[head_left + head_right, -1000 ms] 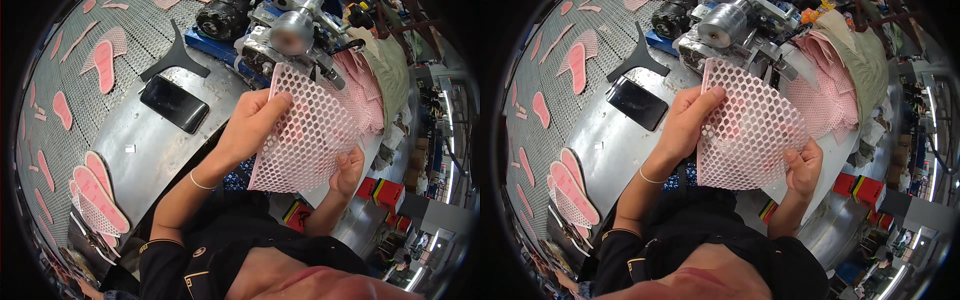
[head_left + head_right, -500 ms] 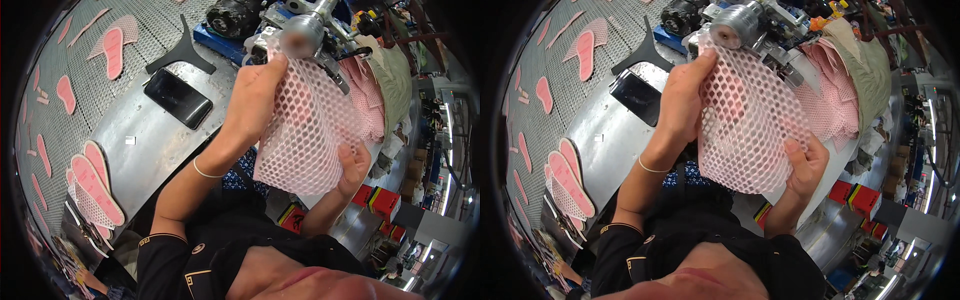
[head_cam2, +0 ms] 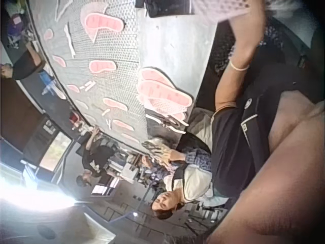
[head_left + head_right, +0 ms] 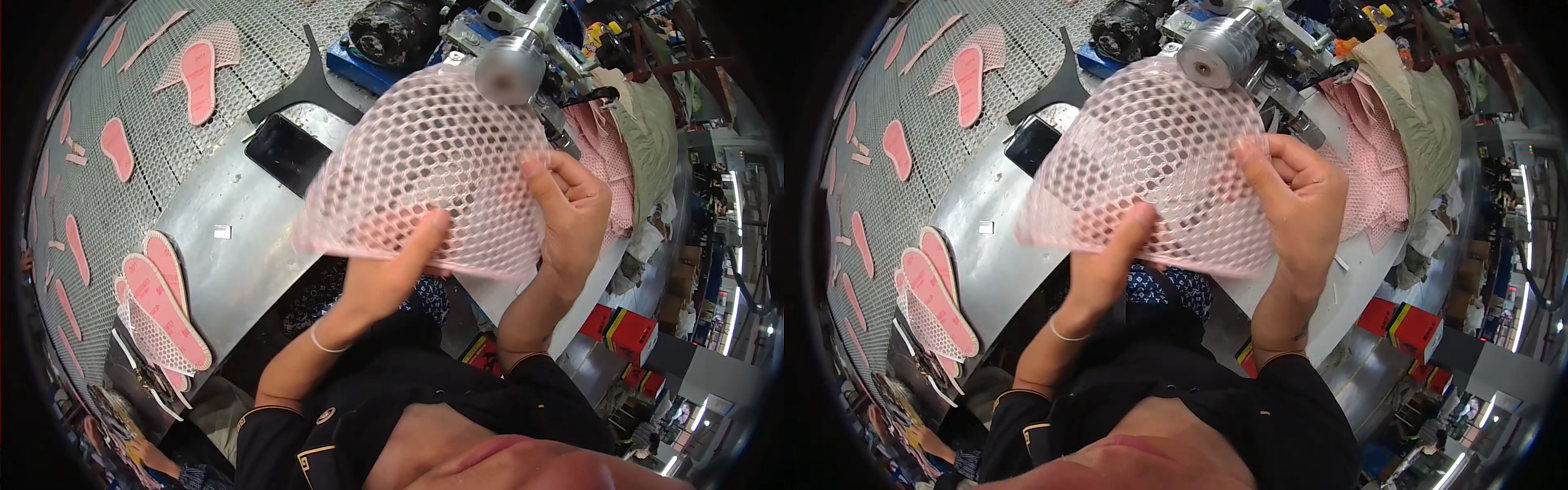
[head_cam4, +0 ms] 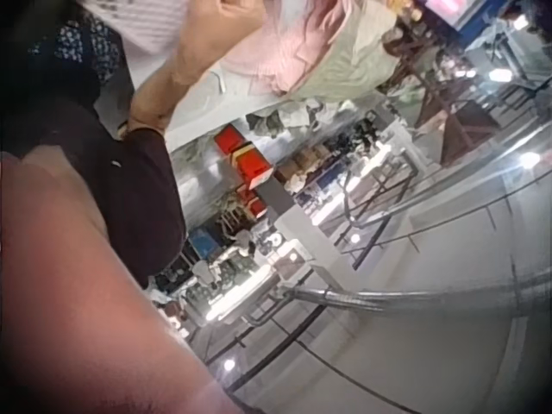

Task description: The person assembles pink mesh slippers by hand in a factory setting. They pick up pink mesh insoles, place them on a metal workbench, and attach black straps to the insoles using a sewing machine. The person repeatedly handles the insoles and straps, feeding them into the machine and arranging the finished units on the table.

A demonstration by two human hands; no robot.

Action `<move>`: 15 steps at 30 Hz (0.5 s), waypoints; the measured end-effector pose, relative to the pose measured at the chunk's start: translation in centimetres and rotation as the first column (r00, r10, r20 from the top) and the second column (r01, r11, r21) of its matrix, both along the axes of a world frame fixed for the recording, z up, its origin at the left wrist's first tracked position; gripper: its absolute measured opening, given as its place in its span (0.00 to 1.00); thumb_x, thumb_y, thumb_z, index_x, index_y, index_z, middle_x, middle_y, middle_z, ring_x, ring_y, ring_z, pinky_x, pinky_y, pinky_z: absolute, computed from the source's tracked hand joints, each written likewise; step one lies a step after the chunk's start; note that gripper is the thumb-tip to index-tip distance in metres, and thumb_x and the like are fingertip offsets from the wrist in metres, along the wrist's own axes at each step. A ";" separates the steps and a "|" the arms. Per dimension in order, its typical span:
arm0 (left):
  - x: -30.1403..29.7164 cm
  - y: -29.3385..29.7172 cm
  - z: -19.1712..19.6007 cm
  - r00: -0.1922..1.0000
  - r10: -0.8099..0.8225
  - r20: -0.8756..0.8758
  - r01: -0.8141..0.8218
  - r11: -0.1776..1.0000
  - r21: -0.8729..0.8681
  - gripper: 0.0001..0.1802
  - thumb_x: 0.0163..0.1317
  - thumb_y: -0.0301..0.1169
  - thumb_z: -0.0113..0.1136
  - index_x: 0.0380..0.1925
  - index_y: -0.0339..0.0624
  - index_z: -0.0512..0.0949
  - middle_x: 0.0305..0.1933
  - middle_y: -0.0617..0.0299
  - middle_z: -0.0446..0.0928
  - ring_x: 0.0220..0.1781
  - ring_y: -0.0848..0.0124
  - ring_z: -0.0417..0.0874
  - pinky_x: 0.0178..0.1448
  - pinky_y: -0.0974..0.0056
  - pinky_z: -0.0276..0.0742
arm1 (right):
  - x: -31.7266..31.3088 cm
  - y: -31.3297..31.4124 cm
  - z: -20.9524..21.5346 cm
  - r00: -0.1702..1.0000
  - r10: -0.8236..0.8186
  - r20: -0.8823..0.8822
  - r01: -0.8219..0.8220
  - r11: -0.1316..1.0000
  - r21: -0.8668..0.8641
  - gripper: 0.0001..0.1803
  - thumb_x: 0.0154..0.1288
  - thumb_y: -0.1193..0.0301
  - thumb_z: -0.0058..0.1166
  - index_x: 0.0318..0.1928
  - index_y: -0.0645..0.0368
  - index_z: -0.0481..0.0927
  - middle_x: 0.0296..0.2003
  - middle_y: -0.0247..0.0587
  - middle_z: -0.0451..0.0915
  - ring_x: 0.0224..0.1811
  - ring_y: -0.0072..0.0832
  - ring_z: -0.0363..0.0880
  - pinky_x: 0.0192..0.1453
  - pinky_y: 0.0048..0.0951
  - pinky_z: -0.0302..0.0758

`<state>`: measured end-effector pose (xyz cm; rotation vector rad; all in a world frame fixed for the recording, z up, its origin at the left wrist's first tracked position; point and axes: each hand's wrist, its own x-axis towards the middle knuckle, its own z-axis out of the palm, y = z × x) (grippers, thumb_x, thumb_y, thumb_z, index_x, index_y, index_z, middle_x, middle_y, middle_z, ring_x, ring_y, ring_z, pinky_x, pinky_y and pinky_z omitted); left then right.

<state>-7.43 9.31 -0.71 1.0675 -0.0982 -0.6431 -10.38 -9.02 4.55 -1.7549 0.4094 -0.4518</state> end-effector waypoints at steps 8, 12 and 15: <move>-1.0 -2.7 -1.7 0.991 -0.131 0.034 0.131 0.991 0.020 0.32 0.74 0.52 0.30 0.23 0.40 0.71 0.18 0.61 0.71 0.20 0.73 0.70 0.31 0.69 0.67 | -0.8 -0.1 0.1 0.997 -0.054 0.059 0.059 0.994 -0.089 0.08 0.65 0.76 0.58 0.40 0.71 0.81 0.26 0.39 0.83 0.25 0.17 0.78 0.28 0.15 0.73; -0.5 -3.3 -2.2 0.996 0.051 -0.070 -0.055 0.996 -0.067 0.28 0.73 0.53 0.35 0.21 0.45 0.67 0.17 0.62 0.67 0.19 0.74 0.66 0.27 0.70 0.62 | -0.6 1.4 0.2 0.993 -0.029 0.111 0.048 0.985 -0.168 0.07 0.65 0.77 0.57 0.39 0.70 0.81 0.27 0.41 0.83 0.27 0.20 0.81 0.31 0.18 0.76; 1.3 -2.0 -2.5 0.962 0.225 -0.152 -0.244 0.962 -0.121 0.25 0.73 0.51 0.38 0.20 0.48 0.64 0.16 0.65 0.64 0.18 0.75 0.63 0.25 0.71 0.58 | -1.1 3.3 -0.6 0.977 0.168 0.134 -0.100 0.908 -0.408 0.08 0.60 0.81 0.58 0.42 0.65 0.82 0.34 0.43 0.84 0.33 0.27 0.83 0.39 0.25 0.79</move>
